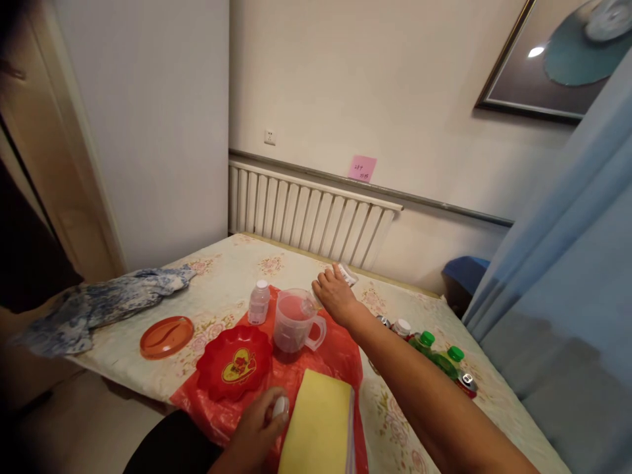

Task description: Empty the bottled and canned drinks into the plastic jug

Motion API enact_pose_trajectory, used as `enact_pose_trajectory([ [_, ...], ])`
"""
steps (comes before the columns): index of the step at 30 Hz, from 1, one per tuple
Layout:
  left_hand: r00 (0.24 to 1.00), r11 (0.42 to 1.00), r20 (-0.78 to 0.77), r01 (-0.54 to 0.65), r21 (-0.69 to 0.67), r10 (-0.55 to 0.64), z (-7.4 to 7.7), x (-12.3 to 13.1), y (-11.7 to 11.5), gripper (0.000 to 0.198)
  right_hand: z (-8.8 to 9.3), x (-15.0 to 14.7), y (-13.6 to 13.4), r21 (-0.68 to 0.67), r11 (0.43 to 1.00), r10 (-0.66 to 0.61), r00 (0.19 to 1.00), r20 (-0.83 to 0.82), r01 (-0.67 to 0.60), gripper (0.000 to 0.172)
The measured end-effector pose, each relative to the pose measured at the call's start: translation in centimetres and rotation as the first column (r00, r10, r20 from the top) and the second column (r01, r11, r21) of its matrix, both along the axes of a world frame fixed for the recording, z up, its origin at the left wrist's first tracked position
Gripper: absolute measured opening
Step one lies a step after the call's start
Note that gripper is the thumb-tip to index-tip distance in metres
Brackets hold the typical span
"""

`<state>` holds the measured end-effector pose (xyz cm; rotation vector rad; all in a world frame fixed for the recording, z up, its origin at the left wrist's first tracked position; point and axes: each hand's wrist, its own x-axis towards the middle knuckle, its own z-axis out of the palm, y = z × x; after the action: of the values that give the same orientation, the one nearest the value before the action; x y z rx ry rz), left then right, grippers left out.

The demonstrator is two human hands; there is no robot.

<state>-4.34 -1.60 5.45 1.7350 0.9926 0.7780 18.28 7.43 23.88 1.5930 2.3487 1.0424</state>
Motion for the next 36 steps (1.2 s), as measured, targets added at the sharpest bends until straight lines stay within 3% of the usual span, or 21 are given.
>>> enact_pose_trajectory([
  [8,1.000,1.000,0.027,0.004,0.027,-0.004,0.7,0.3,0.5,0.026,-0.5,0.6,-0.4,-0.041,0.994,-0.110,0.987,-0.120,0.106,0.029],
  [15,0.998,0.999,0.041,-0.042,0.021,0.041,2.0,0.4,1.2,0.033,-2.5,2.8,-0.8,-0.152,0.963,-0.265,0.865,-0.425,0.221,0.042],
  [22,0.997,0.993,0.027,-0.079,0.082,0.077,3.9,0.8,2.4,0.029,-5.3,4.1,-3.8,-0.255,0.959,-0.267,0.695,-0.668,0.124,0.032],
  [27,0.995,0.981,0.042,-0.097,0.168,0.092,5.4,1.8,3.2,0.035,-8.9,3.1,-8.4,-0.131,0.989,-0.101,0.326,-0.940,-0.071,0.045],
  [32,0.999,0.957,0.035,-0.041,0.286,0.032,7.0,2.9,3.1,0.035,-13.0,1.7,-12.2,-0.180,0.982,-0.160,0.264,-0.951,-0.056,0.059],
  [36,0.999,0.937,-0.010,0.041,0.348,-0.040,7.1,3.6,2.7,0.034,-14.2,0.9,-13.8,-0.190,0.979,-0.166,0.250,-0.954,-0.075,0.056],
])
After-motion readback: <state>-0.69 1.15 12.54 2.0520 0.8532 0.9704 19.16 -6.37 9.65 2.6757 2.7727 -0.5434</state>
